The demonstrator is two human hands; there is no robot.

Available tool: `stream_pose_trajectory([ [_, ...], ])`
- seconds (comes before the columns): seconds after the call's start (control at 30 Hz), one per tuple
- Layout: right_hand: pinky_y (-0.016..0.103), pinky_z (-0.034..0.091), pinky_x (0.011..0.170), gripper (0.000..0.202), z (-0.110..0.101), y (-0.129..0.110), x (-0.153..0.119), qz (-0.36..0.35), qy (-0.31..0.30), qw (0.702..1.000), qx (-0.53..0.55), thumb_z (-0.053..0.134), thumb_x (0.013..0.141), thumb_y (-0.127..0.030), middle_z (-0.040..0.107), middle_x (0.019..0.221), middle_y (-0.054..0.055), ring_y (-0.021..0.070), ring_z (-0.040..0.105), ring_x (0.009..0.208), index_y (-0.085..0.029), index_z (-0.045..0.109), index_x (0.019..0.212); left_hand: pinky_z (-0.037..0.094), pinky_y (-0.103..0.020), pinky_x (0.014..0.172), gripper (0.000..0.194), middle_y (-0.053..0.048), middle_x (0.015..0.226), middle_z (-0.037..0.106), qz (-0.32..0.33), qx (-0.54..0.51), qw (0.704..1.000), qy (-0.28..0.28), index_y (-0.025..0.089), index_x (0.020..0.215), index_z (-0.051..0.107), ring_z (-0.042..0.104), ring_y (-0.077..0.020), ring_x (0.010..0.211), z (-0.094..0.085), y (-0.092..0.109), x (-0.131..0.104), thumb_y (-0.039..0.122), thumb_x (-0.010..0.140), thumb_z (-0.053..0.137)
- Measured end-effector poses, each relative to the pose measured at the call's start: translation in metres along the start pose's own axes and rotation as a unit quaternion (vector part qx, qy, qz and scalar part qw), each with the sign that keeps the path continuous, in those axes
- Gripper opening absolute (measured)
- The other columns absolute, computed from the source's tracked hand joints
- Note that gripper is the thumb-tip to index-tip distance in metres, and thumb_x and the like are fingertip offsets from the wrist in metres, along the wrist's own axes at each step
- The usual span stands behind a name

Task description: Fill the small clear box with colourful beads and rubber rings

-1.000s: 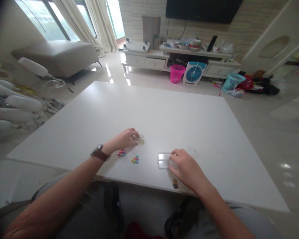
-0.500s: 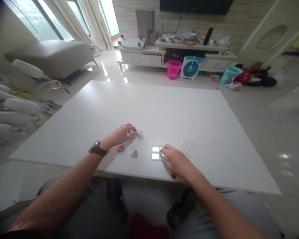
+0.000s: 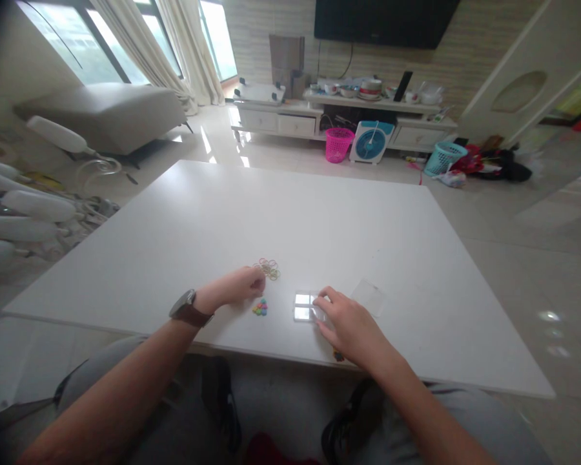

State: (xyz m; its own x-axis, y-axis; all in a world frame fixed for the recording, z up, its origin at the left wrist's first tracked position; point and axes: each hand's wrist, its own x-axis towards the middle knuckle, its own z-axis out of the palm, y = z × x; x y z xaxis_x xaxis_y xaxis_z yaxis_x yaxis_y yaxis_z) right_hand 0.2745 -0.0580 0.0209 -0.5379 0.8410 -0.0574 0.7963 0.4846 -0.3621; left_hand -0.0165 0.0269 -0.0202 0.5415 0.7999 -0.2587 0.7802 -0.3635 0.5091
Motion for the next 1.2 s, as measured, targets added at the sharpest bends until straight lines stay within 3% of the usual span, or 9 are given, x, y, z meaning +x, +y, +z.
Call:
stream_pose_trajectory([
  [0.2, 0.035, 0.051, 0.083, 0.026, -0.001, 0.003, -0.002, -0.008, -0.015, 1.0, 0.025, 0.058, 0.091, -0.021, 0.058, 0.121, 0.007, 0.0212, 0.063, 0.095, -0.024, 0.059, 0.117, 0.035, -0.028, 0.055, 0.012, -0.001, 0.063, 0.06, 0.014, -0.001, 0.999, -0.051, 0.018, 0.065, 0.057, 0.05, -0.0146, 0.058, 0.0, -0.009, 0.0, 0.012, 0.075, 0.055],
  [0.27, 0.035, 0.051, 0.084, 0.025, -0.003, 0.003, -0.003, -0.006, -0.018, 0.999, 0.033, 0.056, 0.092, -0.021, 0.058, 0.121, 0.007, 0.0215, 0.063, 0.096, -0.024, 0.059, 0.117, 0.037, -0.028, 0.058, 0.012, -0.001, 0.067, 0.06, 0.031, -0.004, 0.999, -0.033, 0.018, 0.069, 0.056, 0.05, -0.0149, 0.062, -0.002, -0.01, -0.002, 0.015, 0.08, 0.054],
  [0.43, 0.036, 0.051, 0.085, 0.024, -0.006, 0.0, -0.004, -0.015, -0.009, 0.999, 0.035, 0.054, 0.093, -0.022, 0.058, 0.12, 0.008, 0.0218, 0.062, 0.097, -0.023, 0.06, 0.117, 0.041, -0.028, 0.067, 0.014, -0.003, 0.082, 0.058, 0.078, 0.003, 0.994, 0.074, 0.018, 0.077, 0.053, 0.052, -0.0153, 0.071, -0.007, -0.004, 0.002, 0.02, 0.089, 0.048],
  [0.6, 0.035, 0.052, 0.085, 0.024, -0.005, -0.006, -0.005, -0.035, 0.002, 0.999, 0.033, 0.055, 0.092, -0.02, 0.059, 0.117, 0.008, 0.0219, 0.062, 0.097, -0.022, 0.06, 0.115, 0.043, -0.029, 0.07, 0.011, -0.005, 0.095, 0.059, 0.049, 0.023, 0.988, 0.144, 0.019, 0.084, 0.058, 0.057, -0.0159, 0.074, 0.001, 0.004, 0.013, 0.021, 0.09, 0.05],
  [0.73, 0.035, 0.051, 0.087, 0.023, -0.007, -0.012, -0.006, -0.037, 0.006, 0.999, 0.027, 0.055, 0.092, -0.019, 0.06, 0.116, 0.009, 0.0222, 0.061, 0.099, -0.021, 0.061, 0.114, 0.043, -0.03, 0.069, 0.016, -0.006, 0.103, 0.06, 0.041, 0.045, 0.988, 0.144, 0.02, 0.096, 0.064, 0.06, -0.0169, 0.077, 0.005, 0.006, 0.015, 0.016, 0.088, 0.05],
  [1.0, 0.037, 0.052, 0.088, 0.026, -0.009, -0.015, -0.008, -0.034, -0.01, 0.999, 0.033, 0.056, 0.09, -0.017, 0.059, 0.117, 0.009, 0.0236, 0.06, 0.1, -0.021, 0.061, 0.116, 0.041, -0.03, 0.064, 0.015, -0.006, 0.096, 0.059, 0.028, 0.071, 0.988, 0.134, 0.019, 0.084, 0.06, 0.056, -0.0152, 0.067, 0.007, 0.005, 0.012, 0.014, 0.086, 0.046],
  [1.2, 0.035, 0.051, 0.088, 0.024, -0.007, -0.014, -0.005, -0.034, -0.024, 0.997, 0.063, 0.055, 0.091, -0.018, 0.059, 0.116, 0.008, 0.0226, 0.06, 0.102, -0.021, 0.061, 0.115, 0.042, -0.028, 0.067, 0.007, -0.004, 0.087, 0.064, 0.037, 0.026, 0.987, 0.152, 0.019, 0.083, 0.058, 0.058, -0.0166, 0.073, -0.003, 0.003, 0.01, 0.015, 0.084, 0.052],
])
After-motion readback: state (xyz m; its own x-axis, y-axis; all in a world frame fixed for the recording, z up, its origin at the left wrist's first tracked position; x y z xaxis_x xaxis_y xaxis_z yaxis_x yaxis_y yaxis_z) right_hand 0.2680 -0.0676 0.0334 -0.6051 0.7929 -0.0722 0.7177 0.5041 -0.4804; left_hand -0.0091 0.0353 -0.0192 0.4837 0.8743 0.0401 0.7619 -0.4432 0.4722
